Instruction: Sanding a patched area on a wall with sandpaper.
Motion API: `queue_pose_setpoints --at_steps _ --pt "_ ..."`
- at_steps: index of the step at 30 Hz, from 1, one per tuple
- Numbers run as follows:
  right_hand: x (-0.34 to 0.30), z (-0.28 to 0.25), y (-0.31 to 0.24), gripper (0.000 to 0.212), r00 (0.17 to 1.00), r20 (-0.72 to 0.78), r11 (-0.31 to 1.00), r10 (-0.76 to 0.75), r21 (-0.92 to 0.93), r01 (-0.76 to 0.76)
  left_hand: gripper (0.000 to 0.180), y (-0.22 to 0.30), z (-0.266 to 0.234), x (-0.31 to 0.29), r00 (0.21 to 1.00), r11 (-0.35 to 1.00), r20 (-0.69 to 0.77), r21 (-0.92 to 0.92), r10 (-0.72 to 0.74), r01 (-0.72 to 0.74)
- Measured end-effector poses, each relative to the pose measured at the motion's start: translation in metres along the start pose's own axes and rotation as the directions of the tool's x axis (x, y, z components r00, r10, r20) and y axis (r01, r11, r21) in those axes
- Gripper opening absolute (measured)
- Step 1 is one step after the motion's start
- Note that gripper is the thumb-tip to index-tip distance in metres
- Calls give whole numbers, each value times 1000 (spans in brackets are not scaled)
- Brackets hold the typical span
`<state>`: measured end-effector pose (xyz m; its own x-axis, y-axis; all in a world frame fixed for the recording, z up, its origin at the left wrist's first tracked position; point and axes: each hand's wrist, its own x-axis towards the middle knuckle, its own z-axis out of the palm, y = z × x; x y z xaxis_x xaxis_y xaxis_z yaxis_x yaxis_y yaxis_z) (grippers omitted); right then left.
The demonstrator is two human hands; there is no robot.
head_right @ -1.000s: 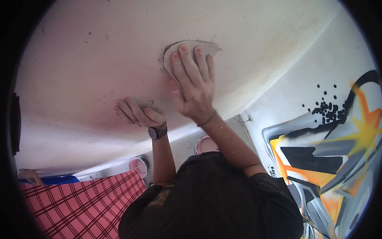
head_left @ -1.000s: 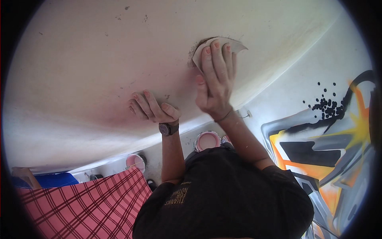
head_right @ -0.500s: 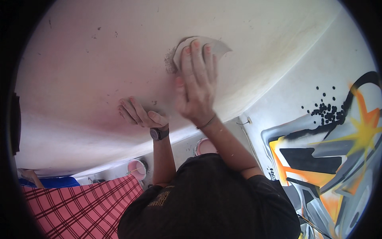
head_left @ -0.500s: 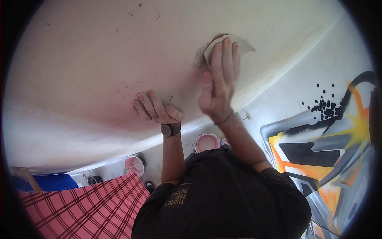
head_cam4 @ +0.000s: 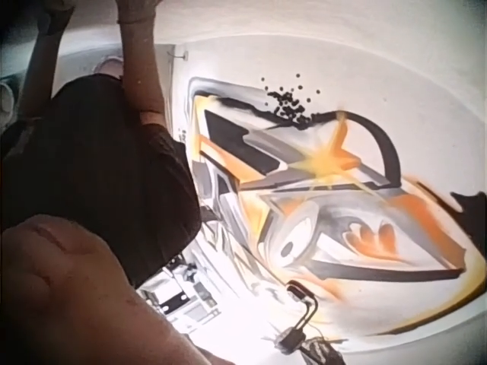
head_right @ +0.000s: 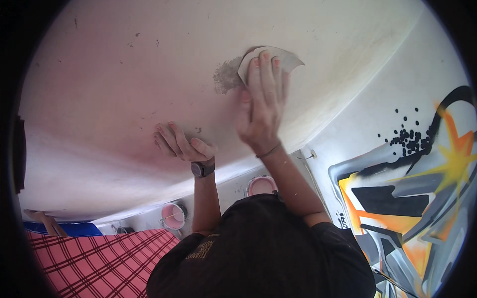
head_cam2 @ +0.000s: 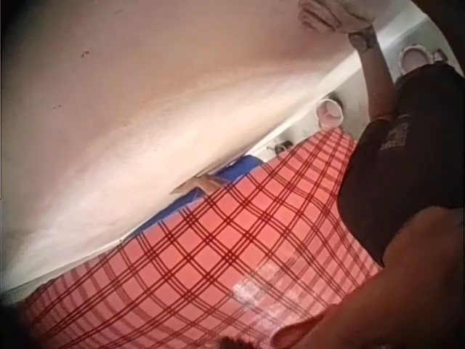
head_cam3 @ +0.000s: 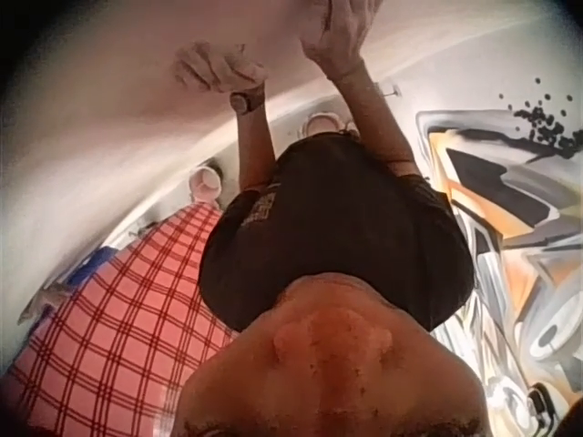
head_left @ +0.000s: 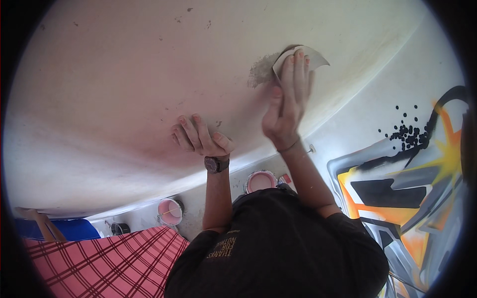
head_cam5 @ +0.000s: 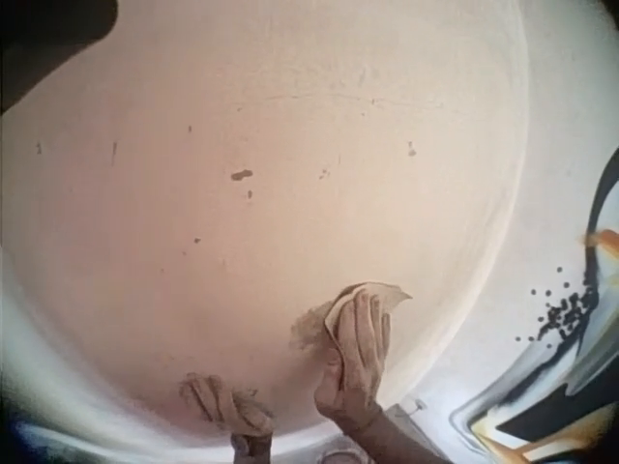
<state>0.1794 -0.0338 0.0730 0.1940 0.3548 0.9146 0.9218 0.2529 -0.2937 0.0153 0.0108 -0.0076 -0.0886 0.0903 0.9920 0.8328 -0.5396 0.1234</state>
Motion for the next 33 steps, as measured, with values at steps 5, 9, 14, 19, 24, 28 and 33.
queue_pose_setpoints --at_steps 5,9,14,19,24,28,33 --pt "-2 4 -10 49 991 118 998 -67 -1 68 52 -6 -2 3 1000 1000 -5 0 -12 12" --pt "1 6 -15 49 1000 -15 998 17 67 -16 52 -7 -4 6 1000 1000 -2 -9 -15 15" --pt "0 4 -23 48 985 147 995 -92 -19 95 52 -8 -8 5 1000 1000 12 -2 -22 22" --pt "-4 10 -45 49 1000 24 998 11 65 -13 52 -13 -10 5 1000 1000 -8 -23 -18 17" --pt "2 5 -28 49 1000 -4 1000 8 22 -8 52 -12 -13 6 1000 999 9 -28 -16 16" --pt "-6 13 -51 47 996 67 996 -51 78 45 52 -16 -13 8 999 999 6 -17 -31 31" --pt "2 8 -45 46 994 -74 992 80 108 -72 52 -15 -17 9 1000 999 -2 -40 -30 30"
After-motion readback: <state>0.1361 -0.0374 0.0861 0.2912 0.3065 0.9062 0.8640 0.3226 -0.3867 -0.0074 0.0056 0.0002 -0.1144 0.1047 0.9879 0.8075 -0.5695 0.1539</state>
